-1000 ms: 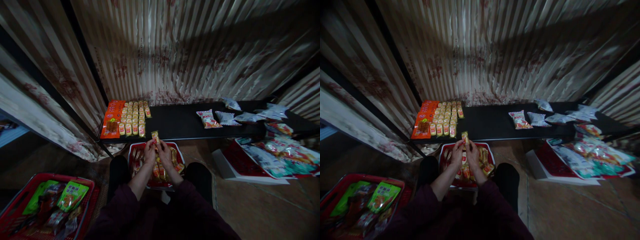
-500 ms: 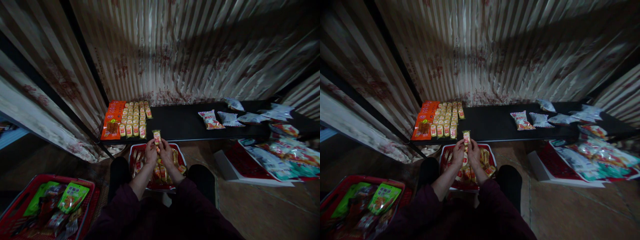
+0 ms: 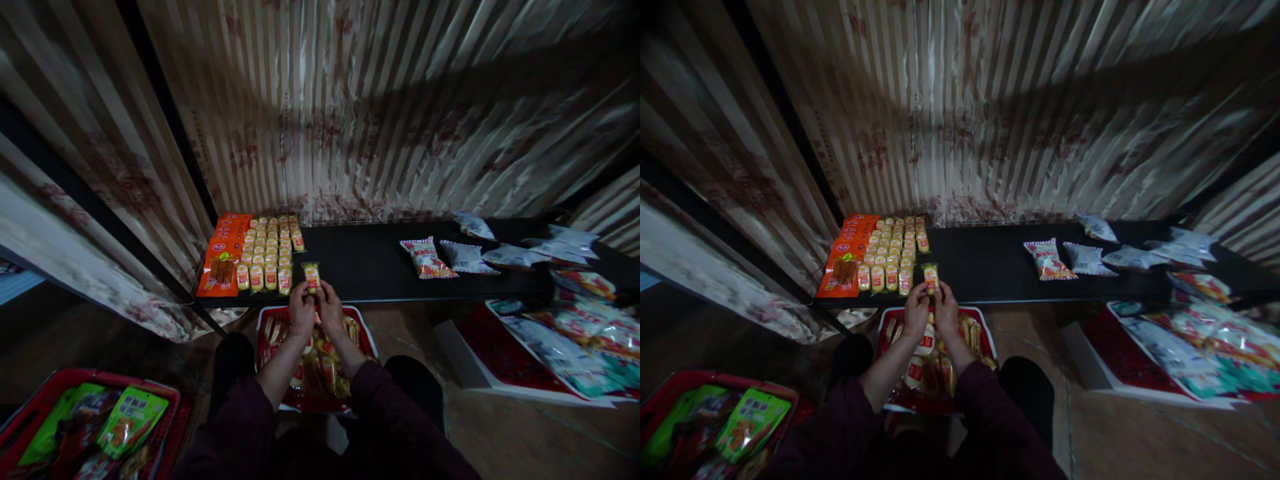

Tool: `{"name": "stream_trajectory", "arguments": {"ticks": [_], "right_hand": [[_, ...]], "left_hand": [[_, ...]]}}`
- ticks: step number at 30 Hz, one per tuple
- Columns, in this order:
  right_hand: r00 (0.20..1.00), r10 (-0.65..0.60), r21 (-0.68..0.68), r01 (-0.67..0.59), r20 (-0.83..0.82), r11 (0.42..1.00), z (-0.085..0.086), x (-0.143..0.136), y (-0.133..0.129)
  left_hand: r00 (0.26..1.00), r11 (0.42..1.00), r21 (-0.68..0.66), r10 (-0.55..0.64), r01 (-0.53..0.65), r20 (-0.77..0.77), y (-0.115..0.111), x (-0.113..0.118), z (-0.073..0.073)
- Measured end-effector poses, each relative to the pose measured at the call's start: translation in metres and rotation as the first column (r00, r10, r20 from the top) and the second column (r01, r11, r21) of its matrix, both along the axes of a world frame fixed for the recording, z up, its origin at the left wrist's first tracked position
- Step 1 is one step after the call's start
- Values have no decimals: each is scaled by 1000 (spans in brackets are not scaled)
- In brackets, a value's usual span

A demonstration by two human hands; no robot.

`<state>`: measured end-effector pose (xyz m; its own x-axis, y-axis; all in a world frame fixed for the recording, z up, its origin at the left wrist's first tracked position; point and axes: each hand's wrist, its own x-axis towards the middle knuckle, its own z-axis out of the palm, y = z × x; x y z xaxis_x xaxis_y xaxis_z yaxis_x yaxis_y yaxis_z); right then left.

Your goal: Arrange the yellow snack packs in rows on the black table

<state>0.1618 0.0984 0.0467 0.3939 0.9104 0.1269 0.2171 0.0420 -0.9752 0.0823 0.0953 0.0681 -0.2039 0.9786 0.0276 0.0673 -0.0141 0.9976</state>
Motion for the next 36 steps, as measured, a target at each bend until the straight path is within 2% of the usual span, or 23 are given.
{"name": "stream_trajectory", "arguments": {"ticks": [8, 11, 17, 24, 36], "right_hand": [[993, -51, 12, 50, 103, 999, -9, 10, 36], [993, -29, 8, 28, 116, 1000, -11, 13, 51], [988, -40, 11, 39, 151, 999, -15, 17, 73], [973, -21, -30, 29, 231, 999, -11, 16, 92], [959, 56, -6, -56, 278, 998, -18, 19, 122]], "left_hand": [[990, 998, 50, 33, -27, -136, 23, 8, 9], [988, 998, 47, 49, -42, -148, 31, 11, 13], [992, 999, 24, 50, -47, -112, 45, 16, 12], [989, 998, 21, 67, -65, -129, 60, 21, 10], [997, 995, -71, 66, -70, -51, 89, 29, 8]]}}
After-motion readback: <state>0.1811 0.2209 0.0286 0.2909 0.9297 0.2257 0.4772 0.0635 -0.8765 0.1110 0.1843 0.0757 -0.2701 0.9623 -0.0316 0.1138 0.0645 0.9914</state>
